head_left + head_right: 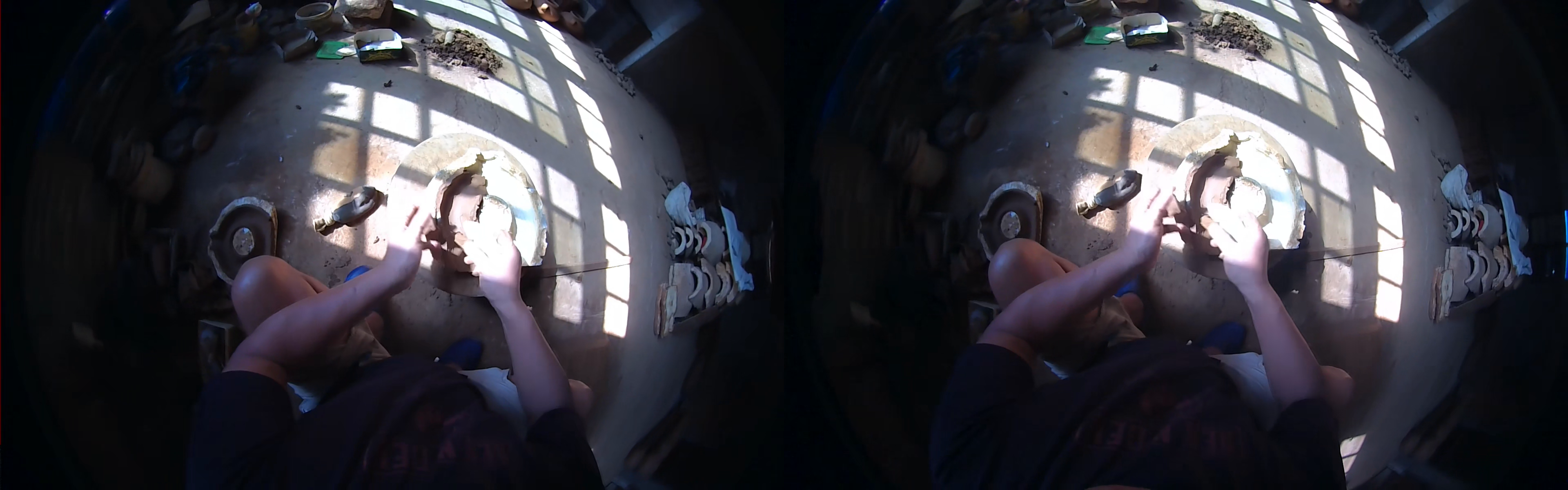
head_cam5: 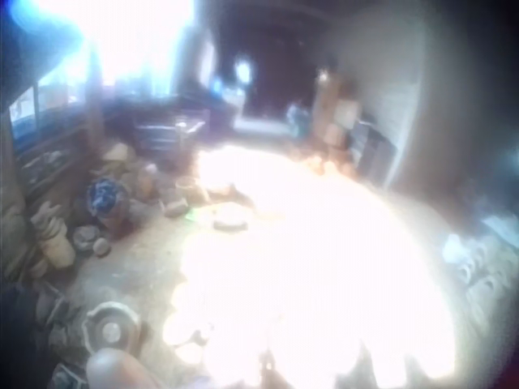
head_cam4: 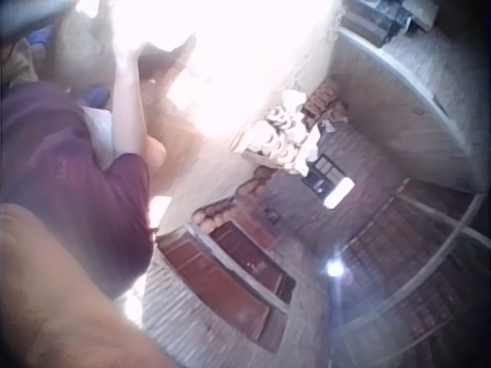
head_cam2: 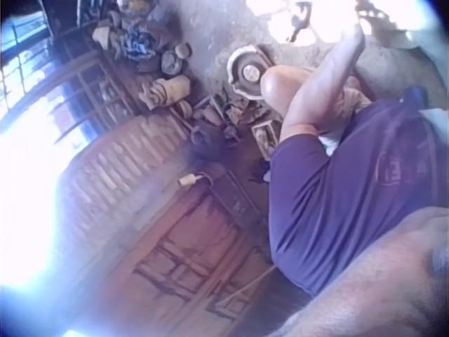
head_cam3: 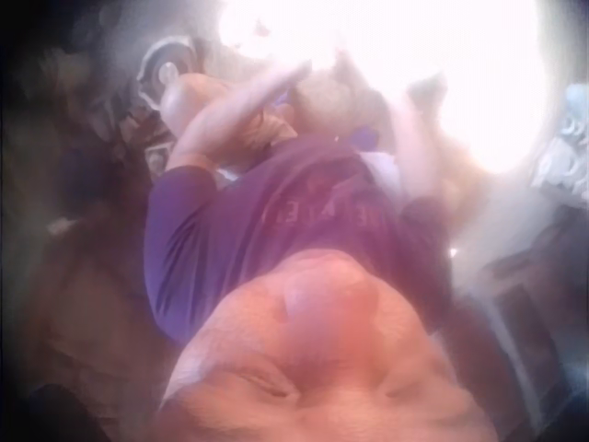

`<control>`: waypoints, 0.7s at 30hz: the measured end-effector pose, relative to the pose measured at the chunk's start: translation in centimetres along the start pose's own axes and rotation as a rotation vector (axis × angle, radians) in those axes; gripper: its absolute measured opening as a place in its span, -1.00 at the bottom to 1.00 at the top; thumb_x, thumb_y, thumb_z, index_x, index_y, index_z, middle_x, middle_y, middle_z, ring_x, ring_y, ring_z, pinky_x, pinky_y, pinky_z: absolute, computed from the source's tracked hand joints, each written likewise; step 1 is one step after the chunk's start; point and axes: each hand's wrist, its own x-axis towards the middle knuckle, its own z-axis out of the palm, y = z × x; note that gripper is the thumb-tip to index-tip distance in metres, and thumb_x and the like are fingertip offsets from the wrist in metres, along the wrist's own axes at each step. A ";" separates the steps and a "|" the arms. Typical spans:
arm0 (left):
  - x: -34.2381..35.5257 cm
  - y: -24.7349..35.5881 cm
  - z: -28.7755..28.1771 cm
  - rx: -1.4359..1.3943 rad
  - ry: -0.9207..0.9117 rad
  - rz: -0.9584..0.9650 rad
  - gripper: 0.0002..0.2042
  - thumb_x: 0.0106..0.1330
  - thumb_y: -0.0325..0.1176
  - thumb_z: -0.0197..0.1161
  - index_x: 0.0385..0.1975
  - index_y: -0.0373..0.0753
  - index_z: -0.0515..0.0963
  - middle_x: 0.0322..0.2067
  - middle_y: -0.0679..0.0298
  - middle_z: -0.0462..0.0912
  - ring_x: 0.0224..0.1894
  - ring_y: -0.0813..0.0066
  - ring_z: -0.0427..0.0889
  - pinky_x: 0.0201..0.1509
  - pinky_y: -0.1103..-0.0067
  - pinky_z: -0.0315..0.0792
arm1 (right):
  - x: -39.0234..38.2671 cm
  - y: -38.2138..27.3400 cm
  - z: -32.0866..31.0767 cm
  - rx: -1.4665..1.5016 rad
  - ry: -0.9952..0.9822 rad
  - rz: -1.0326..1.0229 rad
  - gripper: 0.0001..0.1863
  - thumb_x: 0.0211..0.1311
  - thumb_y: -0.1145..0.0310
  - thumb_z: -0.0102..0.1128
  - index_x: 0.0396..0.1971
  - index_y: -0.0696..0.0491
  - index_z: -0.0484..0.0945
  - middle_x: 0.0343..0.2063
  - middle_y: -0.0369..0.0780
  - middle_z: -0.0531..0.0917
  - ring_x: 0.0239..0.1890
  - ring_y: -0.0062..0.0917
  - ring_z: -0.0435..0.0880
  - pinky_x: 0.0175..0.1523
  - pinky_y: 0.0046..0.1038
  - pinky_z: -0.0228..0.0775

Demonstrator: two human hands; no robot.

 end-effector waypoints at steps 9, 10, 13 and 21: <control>3.6 2.6 -0.6 -0.344 0.119 -0.211 -0.70 0.55 -0.05 0.25 -0.10 -0.18 0.57 -0.35 0.36 0.59 -0.43 0.55 0.57 -0.36 0.54 0.45 | 4.7 -4.8 1.7 0.239 -0.034 0.215 -0.77 0.50 0.26 0.29 -0.08 0.11 0.59 -0.48 -0.39 0.56 -0.62 -0.78 0.44 -0.57 -0.68 0.25; 4.3 3.0 -0.2 -0.490 0.091 -0.262 -0.70 0.51 -0.04 0.31 -0.14 -0.16 0.55 -0.35 0.36 0.59 -0.44 0.51 0.60 -0.35 0.51 0.48 | 6.2 -4.6 1.1 0.130 0.010 0.173 -0.79 0.52 0.25 0.25 -0.12 0.11 0.58 -0.48 -0.38 0.56 -0.60 -0.77 0.47 -0.56 -0.67 0.28; 4.0 3.8 0.5 -0.507 0.111 -0.316 -0.74 0.45 -0.12 0.37 -0.16 -0.15 0.54 -0.33 0.34 0.61 -0.41 0.47 0.65 -0.28 0.49 0.55 | 8.3 -3.6 1.0 0.126 0.020 0.131 -0.79 0.53 0.27 0.19 -0.14 0.13 0.58 -0.47 -0.29 0.60 -0.52 -0.66 0.59 -0.48 -0.59 0.39; 3.9 0.4 -0.4 0.026 0.187 0.024 -0.85 0.35 -0.53 0.25 -0.12 -0.27 0.54 -0.42 0.33 0.60 -0.39 0.61 0.61 -0.30 0.57 0.51 | 15.0 -1.8 -1.1 -0.772 -0.028 -0.057 -0.66 0.44 0.48 0.11 0.16 0.07 0.60 -0.26 -0.12 0.73 -0.21 -0.47 0.72 -0.12 -0.40 0.53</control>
